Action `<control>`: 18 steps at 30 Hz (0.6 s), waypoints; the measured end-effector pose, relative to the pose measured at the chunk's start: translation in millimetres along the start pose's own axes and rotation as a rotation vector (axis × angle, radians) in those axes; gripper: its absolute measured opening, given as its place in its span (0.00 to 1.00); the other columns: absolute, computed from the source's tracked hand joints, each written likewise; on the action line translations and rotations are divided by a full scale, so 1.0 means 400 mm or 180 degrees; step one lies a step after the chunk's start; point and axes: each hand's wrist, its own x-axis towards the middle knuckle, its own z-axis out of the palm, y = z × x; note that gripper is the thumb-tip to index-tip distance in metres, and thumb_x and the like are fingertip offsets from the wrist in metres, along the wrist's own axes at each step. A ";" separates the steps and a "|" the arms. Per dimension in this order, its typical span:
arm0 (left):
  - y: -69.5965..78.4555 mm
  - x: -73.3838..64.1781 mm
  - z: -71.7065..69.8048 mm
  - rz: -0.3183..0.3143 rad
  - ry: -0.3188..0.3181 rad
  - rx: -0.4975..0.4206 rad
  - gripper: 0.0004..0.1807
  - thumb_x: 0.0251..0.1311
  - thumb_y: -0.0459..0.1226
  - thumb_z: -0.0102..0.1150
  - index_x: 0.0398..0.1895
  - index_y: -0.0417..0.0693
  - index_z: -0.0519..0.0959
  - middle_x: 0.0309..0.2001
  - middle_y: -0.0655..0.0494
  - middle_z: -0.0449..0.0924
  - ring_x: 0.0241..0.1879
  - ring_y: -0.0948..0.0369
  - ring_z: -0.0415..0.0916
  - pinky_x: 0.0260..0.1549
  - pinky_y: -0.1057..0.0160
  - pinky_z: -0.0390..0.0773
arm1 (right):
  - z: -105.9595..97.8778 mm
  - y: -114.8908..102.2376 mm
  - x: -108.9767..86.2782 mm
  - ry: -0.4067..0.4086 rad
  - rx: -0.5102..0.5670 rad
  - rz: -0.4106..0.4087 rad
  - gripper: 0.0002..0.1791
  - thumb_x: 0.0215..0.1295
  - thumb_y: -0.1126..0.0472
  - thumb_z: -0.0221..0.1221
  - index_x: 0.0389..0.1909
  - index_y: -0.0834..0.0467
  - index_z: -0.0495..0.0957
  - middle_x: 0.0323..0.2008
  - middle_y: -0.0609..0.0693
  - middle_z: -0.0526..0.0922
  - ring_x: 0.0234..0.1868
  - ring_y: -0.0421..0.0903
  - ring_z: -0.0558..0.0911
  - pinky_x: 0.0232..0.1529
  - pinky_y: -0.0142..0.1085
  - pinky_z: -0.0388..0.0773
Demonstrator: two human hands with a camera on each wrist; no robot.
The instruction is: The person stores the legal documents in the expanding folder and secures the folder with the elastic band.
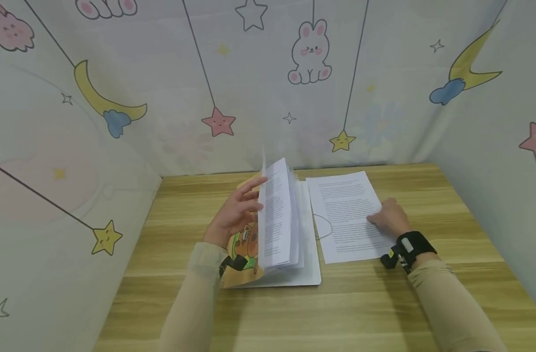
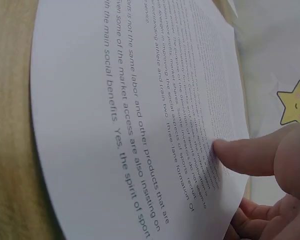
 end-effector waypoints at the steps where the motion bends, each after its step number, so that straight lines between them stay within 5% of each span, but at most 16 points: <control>1: 0.000 0.001 -0.001 -0.0003 0.0000 -0.0006 0.40 0.66 0.21 0.52 0.81 0.50 0.63 0.72 0.25 0.58 0.60 0.38 0.65 0.42 0.55 0.81 | -0.002 0.003 0.000 0.0000 -0.0022 -0.0021 0.33 0.68 0.61 0.64 0.61 0.82 0.65 0.50 0.74 0.76 0.45 0.62 0.77 0.47 0.54 0.76; 10: 0.006 -0.002 -0.002 0.0026 -0.0009 -0.0062 0.39 0.66 0.20 0.51 0.80 0.50 0.64 0.72 0.24 0.58 0.60 0.38 0.65 0.40 0.56 0.82 | -0.014 0.019 0.002 -0.0106 0.0138 0.0103 0.26 0.74 0.65 0.54 0.65 0.80 0.70 0.60 0.76 0.76 0.54 0.64 0.78 0.59 0.59 0.75; 18: 0.009 -0.007 -0.006 0.0028 -0.0019 -0.0043 0.39 0.66 0.20 0.52 0.81 0.49 0.62 0.72 0.24 0.58 0.60 0.38 0.66 0.43 0.54 0.81 | -0.020 0.043 0.009 -0.0057 0.0302 0.0169 0.21 0.73 0.66 0.57 0.60 0.77 0.75 0.51 0.69 0.79 0.45 0.59 0.79 0.40 0.46 0.78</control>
